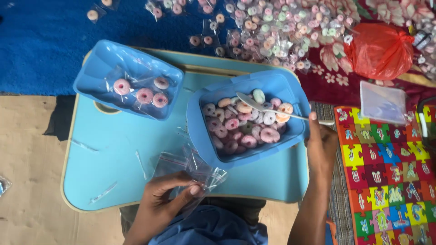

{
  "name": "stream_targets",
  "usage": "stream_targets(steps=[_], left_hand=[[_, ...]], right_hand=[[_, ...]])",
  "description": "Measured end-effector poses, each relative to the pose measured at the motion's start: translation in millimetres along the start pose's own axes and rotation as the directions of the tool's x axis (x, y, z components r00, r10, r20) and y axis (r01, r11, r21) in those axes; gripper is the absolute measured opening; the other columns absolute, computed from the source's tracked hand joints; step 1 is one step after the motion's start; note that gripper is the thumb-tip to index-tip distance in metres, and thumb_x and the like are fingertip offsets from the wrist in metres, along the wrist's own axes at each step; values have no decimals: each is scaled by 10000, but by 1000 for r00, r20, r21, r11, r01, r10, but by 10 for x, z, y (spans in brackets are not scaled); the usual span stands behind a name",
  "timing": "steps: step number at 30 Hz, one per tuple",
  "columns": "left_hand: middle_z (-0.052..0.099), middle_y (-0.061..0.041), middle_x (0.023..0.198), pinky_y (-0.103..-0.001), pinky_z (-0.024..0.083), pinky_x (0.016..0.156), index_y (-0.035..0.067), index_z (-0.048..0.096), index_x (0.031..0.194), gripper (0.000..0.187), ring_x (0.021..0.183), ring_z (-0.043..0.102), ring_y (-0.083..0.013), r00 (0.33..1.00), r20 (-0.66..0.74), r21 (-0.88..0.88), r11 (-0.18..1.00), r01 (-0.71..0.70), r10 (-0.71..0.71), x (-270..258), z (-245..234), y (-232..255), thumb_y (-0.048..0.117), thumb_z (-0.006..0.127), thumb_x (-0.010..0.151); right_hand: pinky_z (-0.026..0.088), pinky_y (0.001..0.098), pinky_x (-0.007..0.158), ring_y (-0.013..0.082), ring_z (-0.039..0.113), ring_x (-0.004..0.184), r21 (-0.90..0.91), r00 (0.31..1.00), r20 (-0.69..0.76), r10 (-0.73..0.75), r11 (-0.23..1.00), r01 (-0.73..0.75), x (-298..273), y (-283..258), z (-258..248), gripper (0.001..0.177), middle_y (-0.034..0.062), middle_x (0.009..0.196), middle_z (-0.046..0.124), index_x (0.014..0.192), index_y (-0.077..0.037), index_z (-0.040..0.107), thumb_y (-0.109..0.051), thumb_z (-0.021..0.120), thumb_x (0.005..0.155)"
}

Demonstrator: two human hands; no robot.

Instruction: Packaging small donut-shaped items into individual plastic bags using hands and a spoon.

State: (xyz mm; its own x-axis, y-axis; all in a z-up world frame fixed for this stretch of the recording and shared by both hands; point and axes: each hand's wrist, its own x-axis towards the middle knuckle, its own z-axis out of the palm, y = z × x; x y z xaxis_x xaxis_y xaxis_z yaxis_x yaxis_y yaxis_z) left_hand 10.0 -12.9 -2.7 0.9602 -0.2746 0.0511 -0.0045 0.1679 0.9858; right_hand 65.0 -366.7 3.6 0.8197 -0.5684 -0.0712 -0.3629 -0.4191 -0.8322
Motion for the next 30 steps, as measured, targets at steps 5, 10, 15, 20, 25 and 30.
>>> stream_targets(steps=[5, 10, 15, 20, 25, 30], left_hand=[[805, -50, 797, -279, 581, 646, 69, 805, 921, 98, 700, 745, -145, 999, -23, 78, 996, -31, 33, 72, 20, 35, 129, 728, 917], [819, -63, 807, -287, 610, 686, 63, 795, 895, 116, 736, 780, -163, 998, -68, 67, 998, -13, 18, 58, -7, 19, 132, 707, 929], [820, -64, 814, -286, 583, 670, 65, 798, 922, 106, 742, 759, -153, 994, -106, 51, 998, 22, -17, 68, -2, -42, 127, 712, 926], [814, -53, 800, -296, 615, 688, 81, 781, 916, 103, 730, 769, -159, 998, -54, 57, 998, -27, 30, 140, -1, 44, 127, 692, 941], [814, -38, 778, -282, 594, 678, 84, 796, 858, 159, 714, 755, -143, 997, -75, 78, 997, 11, -5, 131, -21, 41, 163, 688, 944], [816, -33, 781, -283, 601, 688, 79, 789, 855, 153, 723, 765, -143, 994, -105, 92, 996, 3, 7, 92, -48, 55, 154, 688, 942]], right_hand=[[293, 332, 590, 96, 434, 590, -25, 946, -216, -243, 970, 243, 355, 337, 83, 470, -30, 585, 480, 672, -86, 557, -264, 672, 1092], [390, 311, 643, 119, 510, 681, -34, 886, -251, -389, 919, 393, 87, 98, -72, 396, 15, 699, 534, 819, -66, 577, -185, 586, 1196], [380, 388, 738, 243, 529, 786, -373, 687, -168, -706, 691, 619, -161, -162, -423, 287, 156, 862, 621, 1003, 101, 673, -57, 649, 1241], [551, 369, 645, 220, 685, 739, -495, 401, 454, -796, 149, 856, -123, -665, -421, 73, 81, 898, 759, 966, -52, 745, -28, 784, 1022], [455, 335, 566, 145, 555, 641, -397, 593, 426, -683, 448, 801, 280, -568, -422, 165, 44, 800, 635, 942, -88, 663, -31, 644, 1096], [383, 302, 663, 126, 493, 653, -186, 792, 259, -554, 776, 603, 467, -549, -450, 410, 36, 725, 560, 838, -41, 596, -152, 551, 1229]])
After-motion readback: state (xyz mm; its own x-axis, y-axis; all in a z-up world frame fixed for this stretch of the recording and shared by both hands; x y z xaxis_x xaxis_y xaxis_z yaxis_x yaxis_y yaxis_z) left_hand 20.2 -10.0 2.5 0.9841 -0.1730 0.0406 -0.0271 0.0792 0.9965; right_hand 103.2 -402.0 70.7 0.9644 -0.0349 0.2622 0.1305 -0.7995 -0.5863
